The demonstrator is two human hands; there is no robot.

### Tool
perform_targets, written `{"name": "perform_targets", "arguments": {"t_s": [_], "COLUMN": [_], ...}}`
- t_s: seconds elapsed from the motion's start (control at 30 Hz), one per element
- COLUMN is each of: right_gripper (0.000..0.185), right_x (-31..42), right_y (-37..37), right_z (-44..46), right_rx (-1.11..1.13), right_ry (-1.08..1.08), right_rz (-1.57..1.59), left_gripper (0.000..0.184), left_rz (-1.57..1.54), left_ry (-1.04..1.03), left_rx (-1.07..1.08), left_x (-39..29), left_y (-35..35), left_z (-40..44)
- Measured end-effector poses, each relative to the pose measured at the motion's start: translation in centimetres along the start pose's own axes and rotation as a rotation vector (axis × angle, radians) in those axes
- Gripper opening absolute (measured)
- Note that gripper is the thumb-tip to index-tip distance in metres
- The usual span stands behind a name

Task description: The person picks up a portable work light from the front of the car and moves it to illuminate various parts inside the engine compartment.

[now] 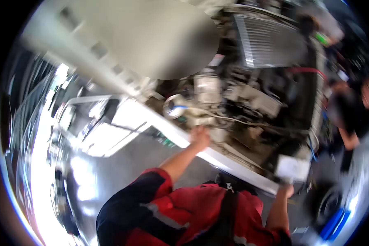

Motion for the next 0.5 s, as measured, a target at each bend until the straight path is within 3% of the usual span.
{"name": "perform_targets", "arguments": {"t_s": [0.07, 0.1, 0.17, 0.23, 0.33, 0.37, 0.43, 0.5], "right_gripper": [0.042, 0.048, 0.064, 0.062, 0.052, 0.048, 0.028, 0.027], "right_x": [-4.1, -5.6, -7.2, -8.9, -10.2, -8.9, -6.6, -6.2], "right_y": [-0.9, -1.3, 0.0, 0.5, -1.3, -1.2, 3.0, 1.3], "right_z": [-0.3, -0.2, -1.9, 1.0, 6.9, 9.2, 5.7, 7.5], "right_rx": [-0.154, -0.137, 0.04, 0.216, 0.582, 0.724, 0.56, 0.605], "right_ry": [-0.131, -0.171, -0.731, -0.541, -0.205, -0.062, -0.34, -0.317], "right_rz": [0.897, 1.122, 1.875, 1.87, 1.795, 1.74, 1.368, 1.336], "left_gripper": [0.041, 0.04, 0.039, 0.04, 0.039, 0.038, 0.037, 0.034], "left_rz": [-0.061, -0.085, -0.256, -0.301, -0.418, -0.388, -0.326, -0.279], "left_ry": [-0.018, -0.091, -0.183, -0.161, 0.065, 0.022, -0.052, -0.157], "left_rx": [-0.145, -0.282, -0.272, -0.222, 0.267, 0.4, 0.665, 0.64], "left_x": [-1.8, -3.3, -6.2, -6.8, -8.0, -8.9, -9.2, -12.0], "left_y": [2.7, 3.0, 4.8, 2.5, 0.0, -2.2, -7.0, -3.7], "left_z": [-2.6, -4.3, -8.3, -11.3, -13.6, -14.0, -15.2, -16.2]}}
Point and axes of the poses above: each hand's wrist, its own z-axis towards the middle knuckle, its own y-axis out of the back of the hand, x = y × z, the point moved 8 cm from there along z, towards the middle knuckle, and after that the axes turned 3 degrees about -z, right-handed, at the moved point
